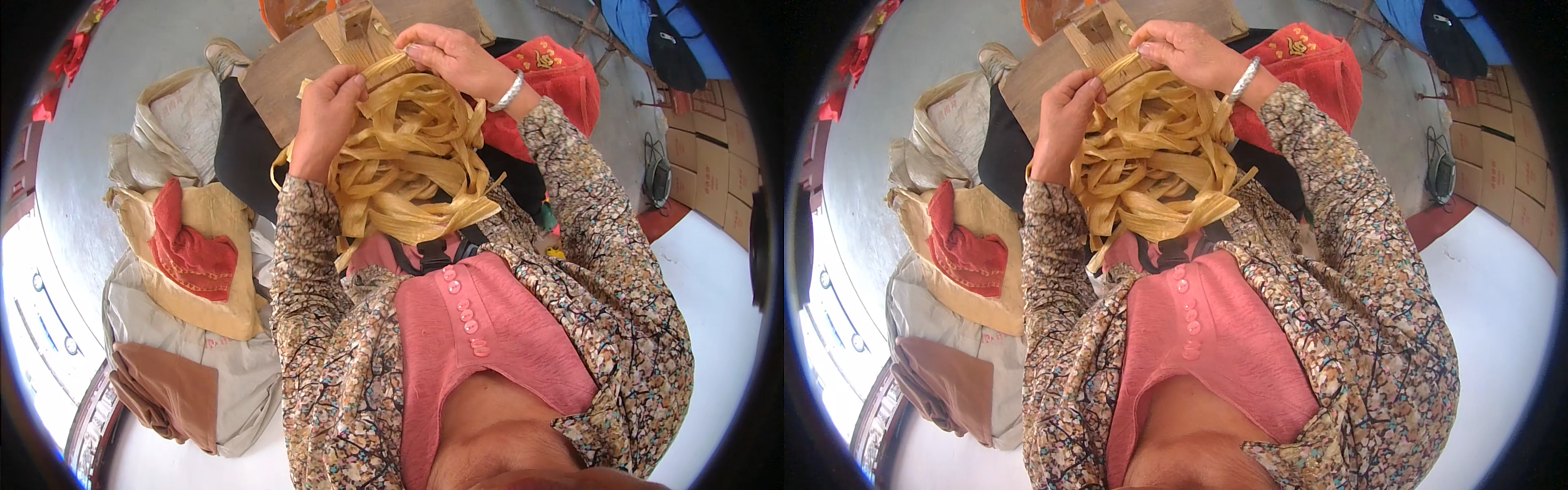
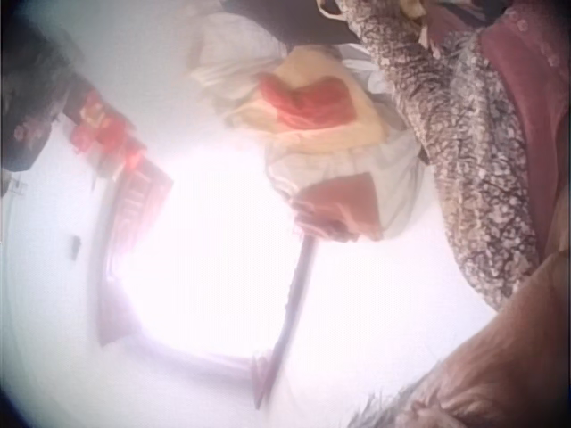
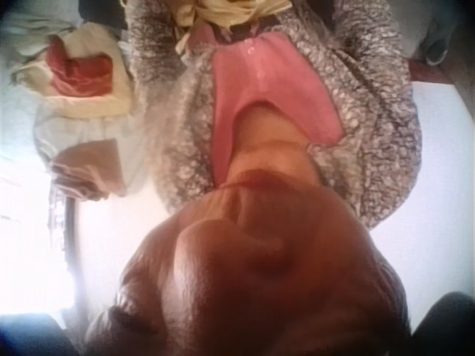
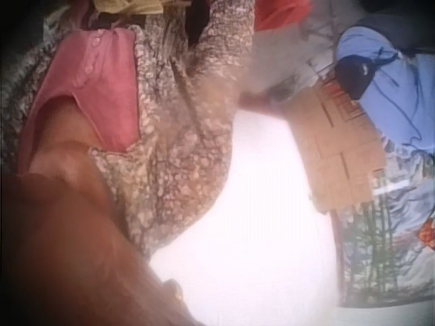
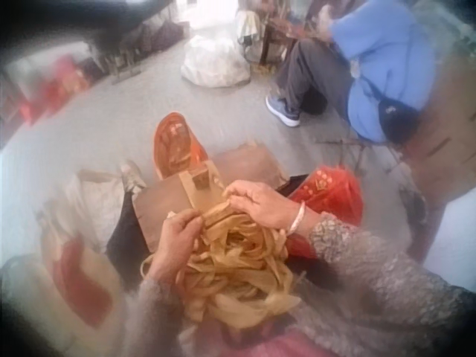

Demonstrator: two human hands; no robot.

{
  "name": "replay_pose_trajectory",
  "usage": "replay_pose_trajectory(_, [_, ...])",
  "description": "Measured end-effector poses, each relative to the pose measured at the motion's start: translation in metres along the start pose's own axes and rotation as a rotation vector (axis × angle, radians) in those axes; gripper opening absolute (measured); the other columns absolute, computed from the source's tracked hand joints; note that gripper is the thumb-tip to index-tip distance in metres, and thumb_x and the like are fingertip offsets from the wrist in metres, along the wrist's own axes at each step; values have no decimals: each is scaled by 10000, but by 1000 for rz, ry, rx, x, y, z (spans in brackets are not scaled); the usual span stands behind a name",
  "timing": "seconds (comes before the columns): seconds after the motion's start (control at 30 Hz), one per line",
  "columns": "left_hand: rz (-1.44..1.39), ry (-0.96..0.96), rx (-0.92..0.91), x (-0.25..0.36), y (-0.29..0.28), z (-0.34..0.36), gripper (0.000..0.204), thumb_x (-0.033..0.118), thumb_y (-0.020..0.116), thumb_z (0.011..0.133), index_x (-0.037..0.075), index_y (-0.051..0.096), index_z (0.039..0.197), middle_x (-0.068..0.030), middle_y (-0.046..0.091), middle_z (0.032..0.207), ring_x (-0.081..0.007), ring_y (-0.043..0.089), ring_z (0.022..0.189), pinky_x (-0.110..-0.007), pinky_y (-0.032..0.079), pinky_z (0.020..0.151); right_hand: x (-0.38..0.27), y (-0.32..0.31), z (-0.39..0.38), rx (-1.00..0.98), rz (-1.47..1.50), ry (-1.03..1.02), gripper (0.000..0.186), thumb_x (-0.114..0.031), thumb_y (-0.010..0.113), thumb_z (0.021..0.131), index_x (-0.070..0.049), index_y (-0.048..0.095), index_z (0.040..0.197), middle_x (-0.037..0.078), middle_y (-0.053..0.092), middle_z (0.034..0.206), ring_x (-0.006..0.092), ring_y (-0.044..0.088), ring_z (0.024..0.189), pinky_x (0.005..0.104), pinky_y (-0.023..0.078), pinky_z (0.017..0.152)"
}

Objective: The person sits on the floor and repeatedly picks up dried banana leaves from a metal bowl, separates them by hand, and places them into a white plastic bag. The person continues this process throughout the clip.

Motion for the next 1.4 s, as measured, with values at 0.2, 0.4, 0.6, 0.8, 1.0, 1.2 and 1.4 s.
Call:
replay_pose_trajectory(0.2, [-10,-14,103,-19,-7,27,170,99,572,904,-42,616,989,-41,635,777,-94,557,706,-255,449,630,21,-1,18,113,-242,-46,213,-197,528,947,-24,615,1037,111,664,873,228,634,798,330,495,732])
replay_pose_trajectory(0.4, [428,134,249,-14,-22,30,132,110,582,896,-11,617,936,-99,633,730,-121,586,664,-281,457,599,30,11,16,80,-557,-76,193,-171,553,894,-71,640,1035,88,663,923,271,631,852,370,495,778])
replay_pose_trajectory(0.6, [168,-2,179,-4,-6,-2,124,126,570,916,12,614,897,-89,626,711,-120,587,657,-270,454,599,-47,-7,-30,272,-923,-377,188,-217,623,860,-164,667,1035,-9,639,1051,203,592,996,388,435,858])
replay_pose_trajectory(0.8, [-49,54,-58,24,49,-33,213,167,517,983,4,600,874,-7,574,678,-79,490,579,-246,368,503,-73,9,-16,297,-594,-259,259,-363,591,904,-138,651,792,83,629,665,303,622,635,399,484,589])
replay_pose_trajectory(1.0, [840,318,44,53,16,-55,283,239,545,949,29,599,768,-183,575,640,-345,589,585,-428,438,538,-44,66,-38,-135,-262,-92,288,-294,569,883,-60,596,718,169,574,603,337,582,573,418,446,510])
replay_pose_trajectory(1.2, [38,137,-105,60,21,-77,376,282,453,1006,-35,621,894,-73,584,732,-146,515,670,-313,453,633,-128,75,-81,-440,436,5,224,-154,543,957,-31,710,1039,14,628,736,70,579,702,248,476,651])
replay_pose_trajectory(1.4, [-277,223,-192,128,58,-98,358,151,510,980,-27,482,1289,-43,588,998,-88,531,897,-222,447,781,-155,1,-61,104,608,-92,275,-159,507,1005,42,632,1146,63,680,904,93,610,818,248,509,730])
Point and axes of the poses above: each hand's wrist, its own z-axis towards the middle knuckle, its own y-axis out of the palm, x = y × z, the point moved 10 cm from there along z, towards the middle knuckle
